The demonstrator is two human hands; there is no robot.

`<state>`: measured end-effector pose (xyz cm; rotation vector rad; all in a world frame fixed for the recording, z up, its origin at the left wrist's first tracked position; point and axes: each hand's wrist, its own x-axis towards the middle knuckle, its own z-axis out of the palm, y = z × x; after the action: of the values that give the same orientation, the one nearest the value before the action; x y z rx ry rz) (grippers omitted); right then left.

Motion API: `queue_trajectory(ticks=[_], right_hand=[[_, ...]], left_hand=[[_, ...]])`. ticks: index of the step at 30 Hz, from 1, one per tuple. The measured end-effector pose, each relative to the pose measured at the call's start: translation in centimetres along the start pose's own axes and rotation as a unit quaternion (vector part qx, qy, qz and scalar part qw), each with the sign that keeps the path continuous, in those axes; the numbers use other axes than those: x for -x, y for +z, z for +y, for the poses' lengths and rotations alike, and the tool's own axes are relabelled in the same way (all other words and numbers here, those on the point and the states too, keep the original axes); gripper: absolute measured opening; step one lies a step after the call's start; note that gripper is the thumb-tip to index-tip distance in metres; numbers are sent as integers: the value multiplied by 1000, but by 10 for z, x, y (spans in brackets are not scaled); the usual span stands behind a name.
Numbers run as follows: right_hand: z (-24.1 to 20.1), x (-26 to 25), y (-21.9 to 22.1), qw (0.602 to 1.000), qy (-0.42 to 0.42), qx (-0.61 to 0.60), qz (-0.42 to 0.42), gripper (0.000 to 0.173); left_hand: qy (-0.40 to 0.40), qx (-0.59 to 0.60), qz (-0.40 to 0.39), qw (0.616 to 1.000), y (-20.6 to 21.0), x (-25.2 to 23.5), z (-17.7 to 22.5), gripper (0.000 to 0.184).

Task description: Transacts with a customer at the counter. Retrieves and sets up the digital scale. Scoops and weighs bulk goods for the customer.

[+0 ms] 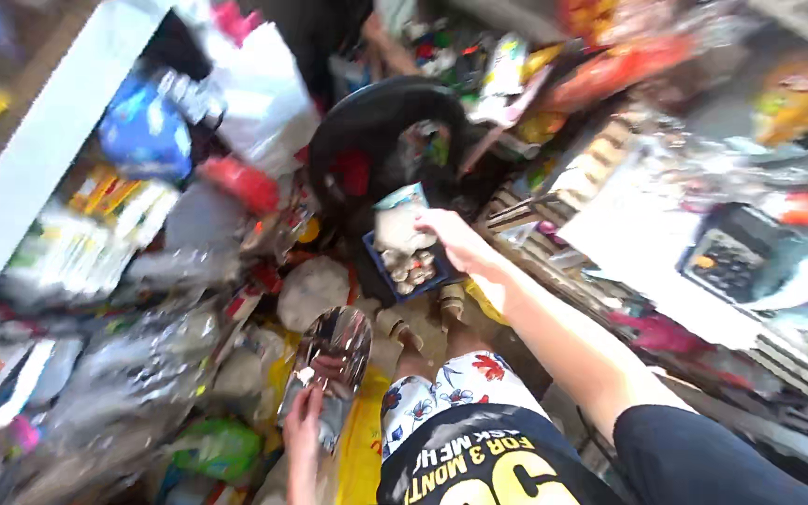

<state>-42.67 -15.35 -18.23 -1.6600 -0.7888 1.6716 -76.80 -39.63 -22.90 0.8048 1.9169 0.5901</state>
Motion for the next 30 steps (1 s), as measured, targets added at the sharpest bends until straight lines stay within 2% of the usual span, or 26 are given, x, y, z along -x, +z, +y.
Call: queue_trajectory(ticks=[4, 7, 11, 13, 16, 19, 23, 30], right_hand=[[-64, 89, -71, 997, -65, -43, -26, 33], [-112, 156, -125, 994, -103, -25, -31, 36], [-158, 208, -191, 974, -223, -39, -21, 35], [-184, 224, -225, 960, -279, -35, 11, 33], [-227, 248, -271, 947, -305, -20, 102, 26], [-268, 263, -318, 926, -328, 2, 185, 24], [-313, 264, -385, 896, -339, -36, 283, 13], [-343, 207, -477, 866, -297, -87, 393, 9]], left_hand=[[47, -33, -35, 998, 26, 0, 26, 26], [86, -18, -54, 995, 47, -1, 51, 22], [118, -9, -82, 990, 72, -3, 91, 19], [141, -17, -94, 985, 87, -4, 114, 20], [175, -48, -104, 978, 108, -11, 140, 26], [188, -43, -98, 976, 127, -18, 158, 26], [207, -27, -97, 973, 146, -25, 173, 24], [214, -41, -100, 971, 153, -30, 187, 22]])
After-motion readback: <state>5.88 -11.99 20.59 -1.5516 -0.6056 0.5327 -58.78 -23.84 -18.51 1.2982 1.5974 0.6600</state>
